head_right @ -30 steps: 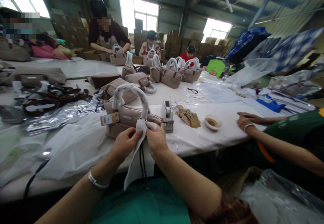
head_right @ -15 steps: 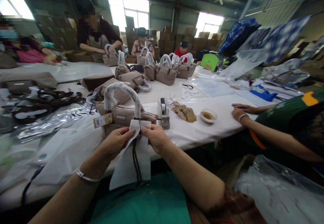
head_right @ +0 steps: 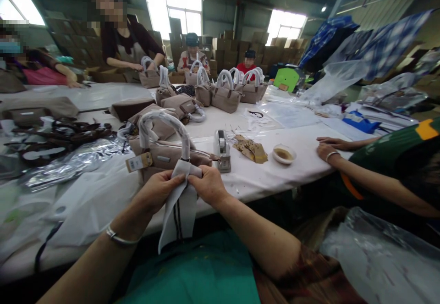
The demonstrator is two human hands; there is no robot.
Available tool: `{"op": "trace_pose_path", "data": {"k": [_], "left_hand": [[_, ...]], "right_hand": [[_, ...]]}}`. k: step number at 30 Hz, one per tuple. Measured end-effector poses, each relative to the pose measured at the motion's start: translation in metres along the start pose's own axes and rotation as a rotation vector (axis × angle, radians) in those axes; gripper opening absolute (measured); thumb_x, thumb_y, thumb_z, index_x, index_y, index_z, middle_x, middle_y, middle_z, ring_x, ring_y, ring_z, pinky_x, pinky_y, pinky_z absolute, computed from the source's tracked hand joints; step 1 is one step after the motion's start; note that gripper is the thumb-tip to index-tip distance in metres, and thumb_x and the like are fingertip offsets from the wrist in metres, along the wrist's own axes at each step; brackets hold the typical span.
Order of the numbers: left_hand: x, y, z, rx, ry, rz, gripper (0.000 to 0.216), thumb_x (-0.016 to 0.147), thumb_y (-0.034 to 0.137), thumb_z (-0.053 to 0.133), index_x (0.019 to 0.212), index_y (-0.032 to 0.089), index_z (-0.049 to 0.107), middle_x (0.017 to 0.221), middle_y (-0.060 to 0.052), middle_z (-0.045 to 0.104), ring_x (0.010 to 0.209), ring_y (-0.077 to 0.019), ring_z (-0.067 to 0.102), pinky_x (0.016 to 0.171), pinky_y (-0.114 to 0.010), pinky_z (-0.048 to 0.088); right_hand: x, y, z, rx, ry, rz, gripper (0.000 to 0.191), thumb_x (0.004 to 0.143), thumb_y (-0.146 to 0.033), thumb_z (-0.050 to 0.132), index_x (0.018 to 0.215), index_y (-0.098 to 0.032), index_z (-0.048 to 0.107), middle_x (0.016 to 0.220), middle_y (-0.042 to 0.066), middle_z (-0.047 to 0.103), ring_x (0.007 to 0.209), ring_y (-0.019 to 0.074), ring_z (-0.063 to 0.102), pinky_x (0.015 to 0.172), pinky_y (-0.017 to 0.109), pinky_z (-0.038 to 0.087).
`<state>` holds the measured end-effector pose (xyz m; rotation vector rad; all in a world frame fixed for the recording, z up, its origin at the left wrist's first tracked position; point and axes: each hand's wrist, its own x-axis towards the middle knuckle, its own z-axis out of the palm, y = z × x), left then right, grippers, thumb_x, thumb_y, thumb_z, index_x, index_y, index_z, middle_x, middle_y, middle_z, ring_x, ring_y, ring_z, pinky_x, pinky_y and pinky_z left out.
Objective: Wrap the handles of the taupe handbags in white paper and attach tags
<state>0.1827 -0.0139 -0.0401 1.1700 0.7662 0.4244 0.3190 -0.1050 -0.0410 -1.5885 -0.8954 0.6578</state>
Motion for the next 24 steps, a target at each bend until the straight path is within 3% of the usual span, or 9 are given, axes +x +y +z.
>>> {"op": "trace_pose_path", "data": {"k": [4,13,19,24], "left_hand": [[-0.001,0.0,-0.004,0.026,-0.032,-0.005,0.055,0.06,0.05,0.086,0.095,0.01,0.071,0.082,-0.01,0.074,0.065,-0.0212,0.068,0.06,-0.029,0.055],[-0.004,-0.003,0.004,0.27,0.107,0.151,0.043,0.07,0.049,0.074,0.088,0.011,0.07,0.076,-0.007,0.071,0.062,-0.0187,0.062,0.054,-0.026,0.047],[-0.006,-0.002,0.009,0.632,0.284,0.335,0.028,0.078,0.042,0.065,0.078,0.014,0.069,0.068,-0.004,0.068,0.064,-0.0187,0.06,0.058,-0.026,0.04],[-0.009,-0.004,0.008,0.69,0.256,0.409,0.028,0.088,0.038,0.053,0.083,0.015,0.068,0.075,-0.006,0.07,0.07,-0.0204,0.063,0.065,-0.028,0.042]], "right_hand": [[-0.001,-0.001,-0.001,0.162,-0.021,0.116,0.024,0.07,-0.037,0.071,0.058,-0.02,0.058,0.041,-0.003,0.055,0.033,0.0134,0.05,0.031,0.023,0.039],[-0.01,-0.004,0.005,0.223,0.047,0.101,0.027,0.072,-0.039,0.071,0.06,-0.019,0.057,0.04,-0.004,0.055,0.031,0.0118,0.051,0.032,0.02,0.041],[-0.013,-0.013,0.012,0.353,-0.013,0.217,0.026,0.067,-0.038,0.076,0.071,-0.017,0.061,0.052,0.001,0.066,0.039,0.0145,0.059,0.039,0.025,0.051],[-0.011,-0.019,0.007,0.473,-0.078,0.236,0.02,0.062,-0.025,0.075,0.078,-0.015,0.068,0.064,0.004,0.07,0.056,0.0166,0.067,0.048,0.024,0.056]]}}
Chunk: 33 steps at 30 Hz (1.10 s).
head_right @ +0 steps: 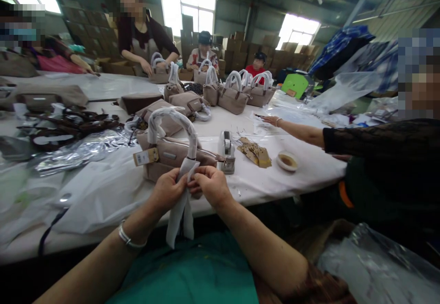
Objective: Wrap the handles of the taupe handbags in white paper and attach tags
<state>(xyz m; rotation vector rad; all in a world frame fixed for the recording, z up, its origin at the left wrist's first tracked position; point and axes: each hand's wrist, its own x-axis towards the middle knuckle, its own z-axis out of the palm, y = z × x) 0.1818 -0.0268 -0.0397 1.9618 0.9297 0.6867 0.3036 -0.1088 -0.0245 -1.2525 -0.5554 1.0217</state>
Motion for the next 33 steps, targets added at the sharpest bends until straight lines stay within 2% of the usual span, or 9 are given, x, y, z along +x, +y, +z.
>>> {"op": "trace_pose_path", "data": {"k": [5,8,12,15,18,21,27,30,33], "left_hand": [[-0.003,-0.001,0.005,-0.007,0.033,-0.009,0.036,0.085,0.049,0.059,0.091,0.015,0.07,0.078,-0.007,0.071,0.072,-0.022,0.064,0.066,-0.029,0.043],[-0.003,0.002,0.007,0.028,0.096,-0.04,0.033,0.086,0.045,0.057,0.082,0.015,0.069,0.074,-0.007,0.069,0.069,-0.021,0.063,0.064,-0.028,0.041],[-0.001,0.005,0.005,-0.015,0.111,-0.08,0.035,0.085,0.047,0.056,0.077,0.016,0.069,0.066,-0.004,0.066,0.062,-0.0187,0.059,0.059,-0.026,0.039],[0.002,0.0,0.002,-0.038,0.088,-0.105,0.037,0.083,0.05,0.058,0.075,0.016,0.069,0.06,-0.002,0.062,0.058,-0.0173,0.055,0.056,-0.025,0.037],[0.005,-0.008,0.002,-0.087,0.057,-0.137,0.041,0.081,0.054,0.06,0.077,0.015,0.071,0.06,-0.001,0.06,0.056,-0.0159,0.053,0.053,-0.024,0.036],[0.007,-0.014,0.004,-0.111,0.043,-0.156,0.044,0.079,0.057,0.061,0.08,0.015,0.072,0.06,-0.001,0.06,0.055,-0.0151,0.051,0.051,-0.024,0.035],[0.006,-0.016,0.006,-0.198,0.015,-0.231,0.05,0.075,0.06,0.065,0.088,0.013,0.073,0.065,-0.004,0.065,0.056,-0.017,0.055,0.049,-0.024,0.037],[0.006,-0.014,0.005,-0.174,0.017,-0.228,0.05,0.075,0.062,0.064,0.086,0.013,0.073,0.064,-0.003,0.063,0.054,-0.0153,0.051,0.047,-0.023,0.036],[0.007,-0.014,0.005,-0.133,0.027,-0.211,0.049,0.076,0.061,0.063,0.084,0.014,0.072,0.062,-0.002,0.062,0.053,-0.0143,0.05,0.047,-0.022,0.034]], "right_hand": [[-0.002,-0.002,0.0,-0.052,-0.105,0.001,0.025,0.06,-0.015,0.062,0.082,-0.017,0.073,0.069,0.001,0.069,0.054,0.0147,0.062,0.051,0.027,0.053],[-0.004,0.002,0.0,-0.273,-0.112,-0.161,0.028,0.062,-0.012,0.058,0.08,-0.02,0.077,0.071,0.0,0.066,0.061,0.015,0.059,0.058,0.028,0.051],[-0.007,0.002,-0.018,-0.466,0.044,-0.421,0.035,0.064,-0.013,0.066,0.094,-0.026,0.08,0.089,0.002,0.066,0.075,0.0168,0.059,0.075,0.03,0.051],[0.003,-0.008,-0.054,-0.501,0.263,-0.504,0.027,0.071,-0.022,0.067,0.094,-0.023,0.079,0.093,0.005,0.068,0.081,0.0186,0.059,0.077,0.031,0.049],[0.029,-0.019,-0.097,-0.446,0.536,-0.32,0.024,0.071,-0.031,0.065,0.088,-0.017,0.075,0.08,0.004,0.067,0.074,0.0177,0.058,0.069,0.03,0.046],[0.067,-0.022,-0.123,-0.381,0.618,-0.129,0.02,0.07,-0.032,0.063,0.078,-0.015,0.069,0.067,0.001,0.063,0.063,0.015,0.054,0.058,0.026,0.041],[0.12,-0.008,-0.108,-0.342,0.586,-0.017,0.015,0.063,-0.022,0.064,0.052,-0.018,0.054,0.045,-0.004,0.05,0.048,0.0121,0.047,0.046,0.023,0.035],[0.12,-0.003,-0.103,-0.318,0.563,-0.058,0.017,0.059,-0.021,0.065,0.048,-0.019,0.052,0.044,-0.004,0.048,0.048,0.0128,0.048,0.046,0.023,0.036],[0.105,0.004,-0.107,-0.323,0.546,-0.158,0.012,0.06,-0.026,0.066,0.055,-0.017,0.059,0.055,-0.002,0.059,0.058,0.0145,0.056,0.052,0.023,0.041]]}}
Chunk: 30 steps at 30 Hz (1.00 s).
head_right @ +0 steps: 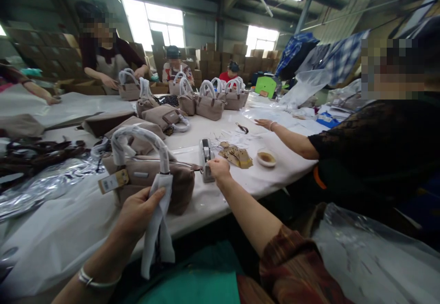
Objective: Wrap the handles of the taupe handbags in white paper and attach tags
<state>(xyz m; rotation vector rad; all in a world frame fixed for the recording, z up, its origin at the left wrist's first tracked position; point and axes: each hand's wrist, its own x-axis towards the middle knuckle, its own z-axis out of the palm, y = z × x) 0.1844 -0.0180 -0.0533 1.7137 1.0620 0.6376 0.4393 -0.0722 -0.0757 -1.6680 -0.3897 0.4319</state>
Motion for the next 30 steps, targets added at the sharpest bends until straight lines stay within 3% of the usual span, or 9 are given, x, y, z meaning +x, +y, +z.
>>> {"op": "trace_pose_path", "data": {"k": [3,9,14,18,20,22,25,30], "left_hand": [[0.0,0.003,0.0,0.018,-0.003,-0.006,0.046,0.078,0.059,0.062,0.083,0.014,0.072,0.06,-0.001,0.06,0.052,-0.0139,0.049,0.047,-0.022,0.035],[0.0,0.008,0.0,-0.012,-0.026,-0.034,0.041,0.078,0.055,0.063,0.083,0.015,0.072,0.061,-0.001,0.061,0.051,-0.014,0.049,0.047,-0.023,0.036],[0.001,0.003,0.001,0.01,-0.015,0.008,0.04,0.08,0.056,0.063,0.08,0.016,0.071,0.061,0.0,0.059,0.056,-0.0141,0.051,0.05,-0.022,0.036],[0.0,0.003,0.001,0.012,-0.003,0.039,0.039,0.081,0.053,0.061,0.072,0.016,0.067,0.058,0.001,0.055,0.053,-0.0126,0.047,0.05,-0.022,0.034],[-0.001,0.004,0.001,0.008,-0.004,0.047,0.038,0.082,0.052,0.061,0.071,0.016,0.066,0.057,0.001,0.055,0.052,-0.0122,0.047,0.05,-0.023,0.034],[-0.002,0.006,0.001,0.018,0.003,0.054,0.037,0.082,0.05,0.061,0.069,0.016,0.064,0.056,0.001,0.054,0.052,-0.012,0.046,0.051,-0.023,0.033],[-0.003,0.009,0.001,0.05,0.035,0.086,0.036,0.083,0.047,0.06,0.067,0.016,0.063,0.056,0.001,0.055,0.053,-0.0128,0.047,0.053,-0.024,0.034],[-0.006,0.012,0.001,0.084,0.036,0.145,0.031,0.085,0.042,0.058,0.077,0.014,0.07,0.067,-0.003,0.065,0.064,-0.0175,0.058,0.06,-0.027,0.038]], "right_hand": [[-0.018,0.014,-0.009,-0.004,0.006,-0.038,0.018,0.064,-0.035,0.065,0.066,-0.017,0.066,0.065,0.0,0.066,0.062,0.015,0.059,0.053,0.023,0.042],[-0.032,0.043,-0.004,-0.076,-0.039,0.039,0.023,0.071,-0.039,0.055,0.067,-0.017,0.062,0.06,0.004,0.066,0.043,0.0117,0.049,0.04,0.022,0.032],[-0.015,0.041,-0.012,-0.228,-0.061,-0.073,0.015,0.065,-0.03,0.062,0.055,-0.019,0.063,0.053,0.001,0.061,0.056,0.0145,0.053,0.053,0.024,0.038],[-0.029,0.037,-0.032,-0.319,-0.124,-0.128,0.015,0.064,-0.027,0.065,0.051,-0.019,0.062,0.053,0.002,0.06,0.059,0.0159,0.053,0.058,0.025,0.039],[-0.05,0.032,-0.043,-0.276,-0.263,-0.132,0.018,0.069,-0.033,0.067,0.058,-0.019,0.065,0.055,0.001,0.061,0.054,0.0141,0.05,0.054,0.026,0.039],[-0.074,0.018,-0.048,-0.138,-0.494,-0.124,0.022,0.075,-0.039,0.068,0.067,-0.018,0.067,0.059,0.001,0.063,0.049,0.0116,0.047,0.051,0.025,0.039],[-0.105,-0.016,-0.036,0.022,-0.747,-0.157,0.023,0.08,-0.039,0.07,0.075,-0.017,0.069,0.064,0.001,0.065,0.051,0.0103,0.049,0.051,0.024,0.04],[-0.121,-0.062,0.02,-0.03,-0.781,-0.304,0.019,0.079,-0.035,0.069,0.074,-0.017,0.071,0.064,0.0,0.065,0.057,0.0127,0.056,0.056,0.025,0.045]]}}
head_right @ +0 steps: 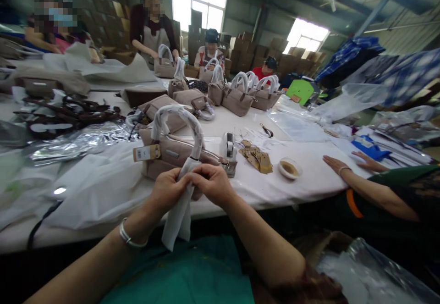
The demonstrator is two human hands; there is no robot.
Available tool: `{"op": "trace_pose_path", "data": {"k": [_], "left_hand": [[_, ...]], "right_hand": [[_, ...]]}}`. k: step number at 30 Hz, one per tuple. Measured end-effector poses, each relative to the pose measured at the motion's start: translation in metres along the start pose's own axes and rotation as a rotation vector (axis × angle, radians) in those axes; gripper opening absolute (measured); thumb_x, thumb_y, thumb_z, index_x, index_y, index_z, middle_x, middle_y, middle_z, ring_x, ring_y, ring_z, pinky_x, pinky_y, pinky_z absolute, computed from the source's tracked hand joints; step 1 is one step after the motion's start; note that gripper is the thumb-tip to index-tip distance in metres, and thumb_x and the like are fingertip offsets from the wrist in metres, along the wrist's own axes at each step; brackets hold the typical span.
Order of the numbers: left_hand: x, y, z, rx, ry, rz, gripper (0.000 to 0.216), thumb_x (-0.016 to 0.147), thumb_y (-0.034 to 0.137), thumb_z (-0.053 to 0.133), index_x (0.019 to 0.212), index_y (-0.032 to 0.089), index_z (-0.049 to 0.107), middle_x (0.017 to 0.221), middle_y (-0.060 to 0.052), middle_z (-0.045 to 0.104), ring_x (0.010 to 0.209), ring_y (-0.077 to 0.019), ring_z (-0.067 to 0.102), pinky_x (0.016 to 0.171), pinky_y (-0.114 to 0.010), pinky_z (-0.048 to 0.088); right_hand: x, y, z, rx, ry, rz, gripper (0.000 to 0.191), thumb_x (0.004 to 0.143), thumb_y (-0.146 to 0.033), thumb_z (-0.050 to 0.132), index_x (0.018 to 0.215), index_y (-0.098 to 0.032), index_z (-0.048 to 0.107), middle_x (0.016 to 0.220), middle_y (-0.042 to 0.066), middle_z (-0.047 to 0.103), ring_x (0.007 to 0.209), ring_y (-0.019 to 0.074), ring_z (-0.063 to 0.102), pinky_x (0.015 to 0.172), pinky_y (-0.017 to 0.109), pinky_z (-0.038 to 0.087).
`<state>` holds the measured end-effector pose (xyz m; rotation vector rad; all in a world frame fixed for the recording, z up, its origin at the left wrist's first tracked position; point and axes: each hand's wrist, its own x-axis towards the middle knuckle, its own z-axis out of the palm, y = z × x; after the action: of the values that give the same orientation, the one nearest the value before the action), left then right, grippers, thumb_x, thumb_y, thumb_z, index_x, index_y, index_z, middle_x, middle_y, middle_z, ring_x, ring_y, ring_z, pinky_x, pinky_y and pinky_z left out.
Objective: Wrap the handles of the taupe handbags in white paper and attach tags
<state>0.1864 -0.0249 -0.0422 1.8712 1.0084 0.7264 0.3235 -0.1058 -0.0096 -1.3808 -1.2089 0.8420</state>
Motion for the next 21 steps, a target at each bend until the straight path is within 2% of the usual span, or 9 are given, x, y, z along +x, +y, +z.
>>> {"op": "trace_pose_path", "data": {"k": [3,6,11,15,19,21], "left_hand": [[0.0,-0.001,-0.001,0.038,0.018,0.035,0.028,0.086,0.038,0.056,0.078,0.014,0.07,0.07,-0.005,0.067,0.068,-0.0186,0.06,0.062,-0.027,0.038],[-0.001,-0.001,-0.001,0.08,0.034,0.059,0.026,0.088,0.036,0.056,0.077,0.015,0.068,0.073,-0.006,0.068,0.07,-0.0184,0.061,0.064,-0.027,0.037],[-0.004,0.001,0.001,0.084,0.032,0.08,0.026,0.09,0.035,0.056,0.075,0.016,0.065,0.075,-0.007,0.068,0.07,-0.0178,0.061,0.064,-0.027,0.036],[-0.005,0.0,0.004,0.119,0.041,0.118,0.027,0.093,0.033,0.054,0.073,0.016,0.064,0.073,-0.007,0.067,0.066,-0.017,0.059,0.061,-0.027,0.033],[-0.006,-0.002,0.009,0.203,0.089,0.16,0.026,0.095,0.03,0.051,0.079,0.014,0.064,0.079,-0.011,0.069,0.071,-0.0199,0.061,0.065,-0.029,0.036],[-0.006,-0.002,0.011,0.232,0.107,0.171,0.023,0.094,0.029,0.051,0.083,0.013,0.064,0.083,-0.012,0.07,0.075,-0.0211,0.063,0.068,-0.03,0.039]], "right_hand": [[0.018,-0.003,0.014,-0.171,0.059,-0.012,0.018,0.078,-0.032,0.067,0.067,-0.018,0.071,0.063,0.0,0.066,0.06,0.0142,0.058,0.059,0.025,0.045],[0.024,0.001,0.016,-0.334,0.163,-0.002,0.017,0.076,-0.03,0.066,0.064,-0.018,0.071,0.061,0.0,0.066,0.06,0.0147,0.058,0.058,0.025,0.044],[0.026,0.005,0.013,-0.399,0.215,0.06,0.018,0.074,-0.031,0.067,0.061,-0.019,0.071,0.058,-0.001,0.065,0.057,0.0146,0.058,0.055,0.025,0.042],[0.029,0.006,0.016,-0.502,0.25,0.085,0.029,0.076,-0.04,0.069,0.056,-0.02,0.066,0.055,-0.001,0.063,0.055,0.0142,0.056,0.055,0.026,0.04],[0.035,0.001,0.023,-0.777,0.3,0.077,0.045,0.077,-0.051,0.07,0.047,-0.021,0.054,0.049,0.0,0.054,0.053,0.0148,0.05,0.055,0.029,0.033],[0.037,-0.001,0.027,-0.921,0.31,0.054,0.047,0.078,-0.052,0.069,0.047,-0.022,0.051,0.051,0.002,0.053,0.055,0.016,0.049,0.056,0.03,0.031]]}}
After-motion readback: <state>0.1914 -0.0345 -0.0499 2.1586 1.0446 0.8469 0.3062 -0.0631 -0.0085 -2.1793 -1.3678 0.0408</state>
